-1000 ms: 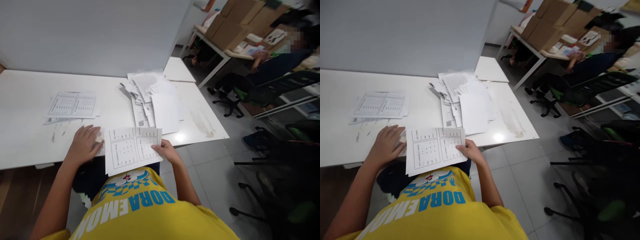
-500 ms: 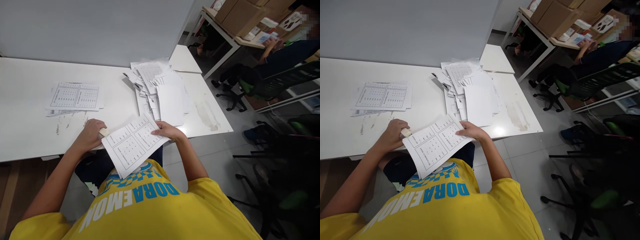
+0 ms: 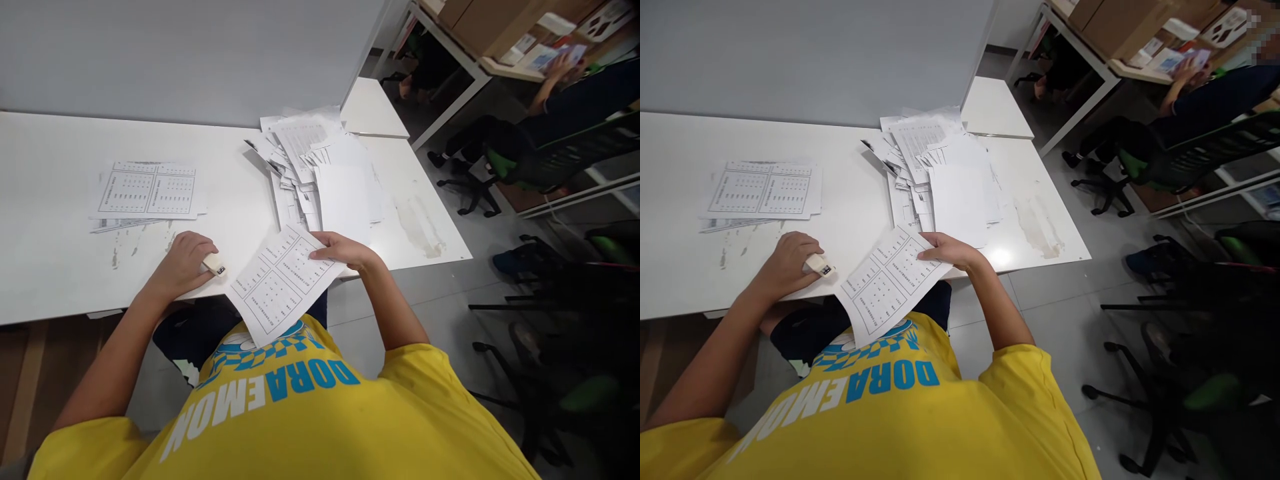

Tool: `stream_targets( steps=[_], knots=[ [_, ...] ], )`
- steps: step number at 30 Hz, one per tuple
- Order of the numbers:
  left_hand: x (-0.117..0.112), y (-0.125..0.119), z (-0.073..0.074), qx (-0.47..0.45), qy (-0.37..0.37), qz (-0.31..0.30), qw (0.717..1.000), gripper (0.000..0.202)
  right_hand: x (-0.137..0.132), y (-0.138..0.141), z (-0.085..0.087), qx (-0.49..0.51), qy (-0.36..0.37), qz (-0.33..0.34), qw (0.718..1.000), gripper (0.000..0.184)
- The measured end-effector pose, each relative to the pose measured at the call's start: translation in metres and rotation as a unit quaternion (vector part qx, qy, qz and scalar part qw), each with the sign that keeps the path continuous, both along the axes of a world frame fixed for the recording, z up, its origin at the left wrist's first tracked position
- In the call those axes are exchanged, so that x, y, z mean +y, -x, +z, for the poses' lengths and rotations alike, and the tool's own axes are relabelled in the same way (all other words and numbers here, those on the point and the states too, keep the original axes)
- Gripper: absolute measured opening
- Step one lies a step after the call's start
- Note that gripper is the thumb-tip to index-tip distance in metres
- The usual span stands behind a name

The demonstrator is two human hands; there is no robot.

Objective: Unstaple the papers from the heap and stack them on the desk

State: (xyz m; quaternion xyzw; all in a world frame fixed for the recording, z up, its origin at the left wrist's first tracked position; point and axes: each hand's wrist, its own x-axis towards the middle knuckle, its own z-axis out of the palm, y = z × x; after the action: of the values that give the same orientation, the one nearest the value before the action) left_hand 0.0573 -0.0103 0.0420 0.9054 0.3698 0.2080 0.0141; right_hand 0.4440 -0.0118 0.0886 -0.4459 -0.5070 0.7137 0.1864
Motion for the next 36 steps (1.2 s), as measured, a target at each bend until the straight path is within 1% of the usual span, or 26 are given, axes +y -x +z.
stream_targets(
  steps=[3, 8, 13, 18, 21, 25, 32, 36],
  knots=[
    [0.003, -0.001, 0.001, 0.012, -0.018, -0.013, 1.0, 0.019, 0.0, -0.002, 0.003, 0.009, -0.003, -0.016, 1.0, 0.046],
    [0.009, -0.005, 0.002, 0.043, -0.005, -0.014, 0.999, 0.019, 0.001, -0.005, 0.008, 0.036, -0.004, -0.034, 0.999, 0.049],
    [0.009, -0.01, 0.002, 0.029, -0.022, -0.033, 0.999, 0.018, 0.005, -0.006, 0.003, 0.068, 0.005, -0.039, 0.997, 0.051],
    [0.007, -0.009, 0.003, 0.011, -0.05, -0.049, 0.998, 0.017, 0.007, -0.004, -0.001, 0.072, 0.008, -0.031, 0.997, 0.05],
    [0.005, -0.009, 0.004, 0.021, -0.029, -0.034, 0.999, 0.018, 0.008, -0.003, 0.0, 0.063, 0.01, -0.021, 0.998, 0.05],
    [0.001, -0.013, 0.007, 0.036, -0.006, -0.02, 0.999, 0.017, 0.008, -0.005, 0.003, 0.054, 0.009, -0.026, 0.998, 0.049],
    [-0.002, -0.026, 0.021, 0.007, -0.053, -0.068, 0.996, 0.012, 0.008, -0.013, 0.006, 0.049, 0.017, -0.05, 0.997, 0.046],
    [0.001, -0.031, 0.02, 0.016, -0.044, -0.085, 0.995, 0.012, 0.009, -0.019, 0.0, 0.051, 0.028, -0.052, 0.997, 0.047]
  ],
)
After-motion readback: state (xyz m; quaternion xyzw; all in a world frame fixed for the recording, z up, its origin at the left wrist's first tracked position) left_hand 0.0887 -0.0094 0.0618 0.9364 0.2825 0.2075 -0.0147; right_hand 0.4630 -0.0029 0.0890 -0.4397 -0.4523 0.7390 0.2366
